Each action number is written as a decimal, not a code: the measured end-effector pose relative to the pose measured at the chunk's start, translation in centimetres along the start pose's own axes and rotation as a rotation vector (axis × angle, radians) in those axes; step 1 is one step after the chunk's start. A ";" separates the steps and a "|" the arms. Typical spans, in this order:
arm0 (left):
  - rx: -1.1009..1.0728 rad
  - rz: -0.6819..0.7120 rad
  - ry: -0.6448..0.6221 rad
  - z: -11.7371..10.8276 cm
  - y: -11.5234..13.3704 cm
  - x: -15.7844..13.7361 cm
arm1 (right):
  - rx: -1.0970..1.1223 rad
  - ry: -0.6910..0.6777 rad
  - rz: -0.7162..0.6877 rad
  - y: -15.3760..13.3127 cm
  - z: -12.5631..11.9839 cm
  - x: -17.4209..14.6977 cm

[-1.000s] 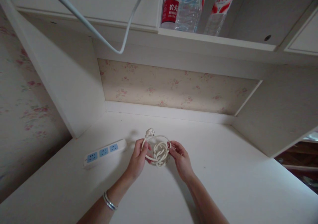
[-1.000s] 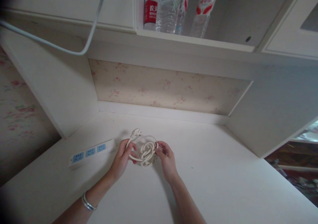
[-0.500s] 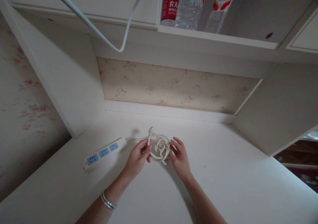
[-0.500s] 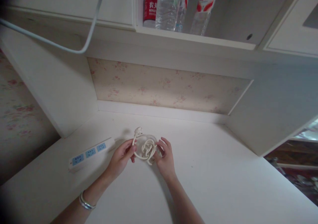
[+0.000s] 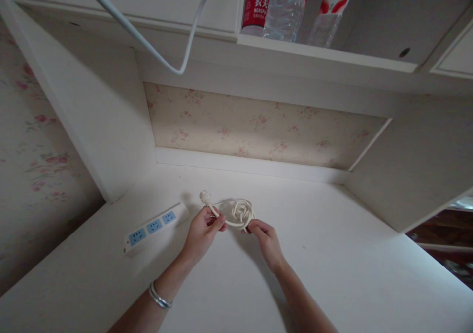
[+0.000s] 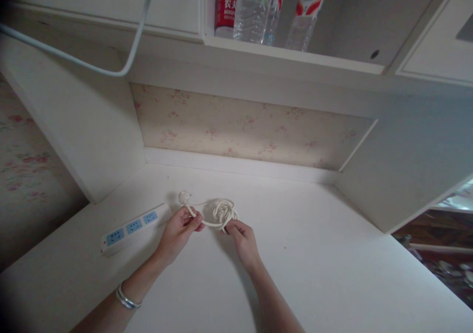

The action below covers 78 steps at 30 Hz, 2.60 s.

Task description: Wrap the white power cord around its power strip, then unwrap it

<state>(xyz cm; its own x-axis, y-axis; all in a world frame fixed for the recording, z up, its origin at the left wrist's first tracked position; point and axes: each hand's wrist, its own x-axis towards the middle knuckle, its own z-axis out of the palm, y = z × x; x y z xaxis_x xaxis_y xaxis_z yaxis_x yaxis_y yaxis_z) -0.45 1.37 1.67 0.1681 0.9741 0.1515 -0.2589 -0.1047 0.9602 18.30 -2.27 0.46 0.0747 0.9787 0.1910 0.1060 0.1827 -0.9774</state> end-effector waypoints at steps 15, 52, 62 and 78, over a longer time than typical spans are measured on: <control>0.185 -0.054 -0.071 1.5 -1.4 -0.6 | -0.124 0.082 0.123 -0.5 2.2 -0.7; 0.298 0.053 0.130 -0.6 -1.9 0.8 | 0.689 0.193 0.268 -2.3 -1.7 0.2; 0.269 0.034 -0.066 -0.3 -1.2 0.5 | -0.091 0.298 -0.016 -1.5 -2.5 0.2; 0.501 0.076 -0.166 -1.0 -2.7 1.0 | -0.673 0.333 -0.612 -1.4 -2.5 -0.9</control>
<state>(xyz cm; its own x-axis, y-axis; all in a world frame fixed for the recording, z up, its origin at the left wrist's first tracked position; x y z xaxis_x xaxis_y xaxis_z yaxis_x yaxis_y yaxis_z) -0.52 2.87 -1.02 0.3254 0.9194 0.2208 0.2028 -0.2960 0.9334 20.60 -3.62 1.84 0.0838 0.6366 0.7666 0.7579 0.4587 -0.4638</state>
